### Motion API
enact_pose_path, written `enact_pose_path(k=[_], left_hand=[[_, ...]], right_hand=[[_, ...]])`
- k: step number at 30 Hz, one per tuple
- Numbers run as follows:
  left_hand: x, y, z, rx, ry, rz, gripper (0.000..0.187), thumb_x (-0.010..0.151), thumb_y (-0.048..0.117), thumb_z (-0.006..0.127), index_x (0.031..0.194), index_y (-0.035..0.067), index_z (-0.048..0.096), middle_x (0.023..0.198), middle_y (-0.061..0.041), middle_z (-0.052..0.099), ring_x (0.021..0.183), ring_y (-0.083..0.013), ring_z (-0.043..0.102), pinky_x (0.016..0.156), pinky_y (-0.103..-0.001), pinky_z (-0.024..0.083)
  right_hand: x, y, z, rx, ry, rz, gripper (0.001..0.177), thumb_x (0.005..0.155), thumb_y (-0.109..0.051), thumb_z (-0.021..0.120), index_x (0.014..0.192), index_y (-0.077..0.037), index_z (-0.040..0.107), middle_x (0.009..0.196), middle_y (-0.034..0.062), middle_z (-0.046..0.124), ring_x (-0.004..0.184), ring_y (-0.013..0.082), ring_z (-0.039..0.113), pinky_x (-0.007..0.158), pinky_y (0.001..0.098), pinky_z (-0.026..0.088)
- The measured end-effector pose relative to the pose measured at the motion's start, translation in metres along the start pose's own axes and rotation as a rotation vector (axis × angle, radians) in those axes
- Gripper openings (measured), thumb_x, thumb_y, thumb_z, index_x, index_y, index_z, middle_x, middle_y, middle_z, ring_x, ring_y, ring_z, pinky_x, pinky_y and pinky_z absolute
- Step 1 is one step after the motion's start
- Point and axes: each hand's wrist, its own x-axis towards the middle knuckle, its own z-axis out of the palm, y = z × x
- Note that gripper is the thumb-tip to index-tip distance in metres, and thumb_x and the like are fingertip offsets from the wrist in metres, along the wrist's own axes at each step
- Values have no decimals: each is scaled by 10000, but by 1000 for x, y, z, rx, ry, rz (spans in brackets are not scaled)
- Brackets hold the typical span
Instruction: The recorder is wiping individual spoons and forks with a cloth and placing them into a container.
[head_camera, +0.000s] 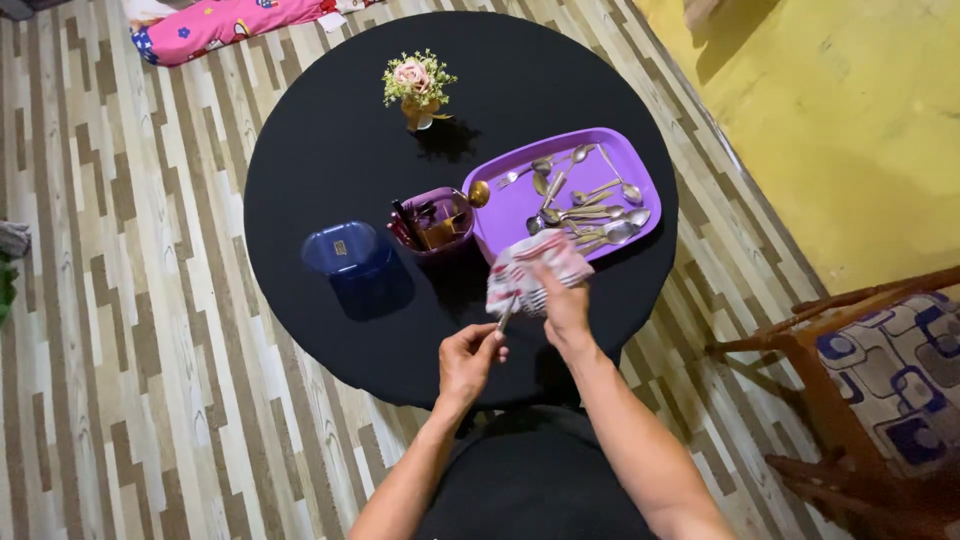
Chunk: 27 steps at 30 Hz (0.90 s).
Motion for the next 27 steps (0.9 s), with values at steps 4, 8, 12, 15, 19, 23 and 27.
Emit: enact_pose_path(k=[4,8,12,15,19,23,27], left_hand=[[14,-13,-7,0,69,26,171,890,-41,707,1039,-105,759,825,-259,759,648,-232,754,590,-318,679],[25,-50,9,362,116,120,178,806,17,734,943,77,832,773,-165,772,725,-233,752,600,-373,597],[26,-30,30,112,122,-18,161,862,24,749,1009,-30,783,743,-193,766,596,-197,737,591,-311,621],[38,-37,27,324,232,45,240,764,-29,673,930,65,819,731,-152,753,734,-199,734,642,-375,577],[46,-47,14,435,182,59,225,763,40,722,930,139,836,771,-105,774,772,-219,752,664,-390,583],[52,-24,11,430,293,169,172,933,185,715,1065,150,818,948,-146,779,917,-317,750,781,-408,597],[73,-39,10,386,393,192,135,908,211,746,992,143,827,883,-93,769,863,-266,750,744,-379,592]], right_hand=[[8,53,-23,-65,29,22,492,838,-231,838,1269,-37,700,1103,129,748,1031,203,706,827,428,580],[15,93,-28,-187,-177,217,477,745,-205,916,1148,-8,756,953,143,748,856,211,695,724,426,590],[9,-2,5,-161,-279,99,414,800,-156,860,1171,-7,753,1101,155,756,1026,209,668,908,414,556],[23,62,-28,-332,-511,78,393,770,-143,887,1133,-30,792,1156,186,763,1140,275,695,983,437,543],[51,79,-36,-406,-578,58,417,760,-171,892,1147,-53,790,1162,161,764,1158,291,694,1011,440,530],[51,75,-29,-710,-673,8,311,697,-245,917,946,-96,805,844,103,737,851,238,697,759,399,549],[46,103,-28,-753,-802,-41,201,686,-229,886,666,-85,747,541,75,611,534,190,593,532,363,481]])
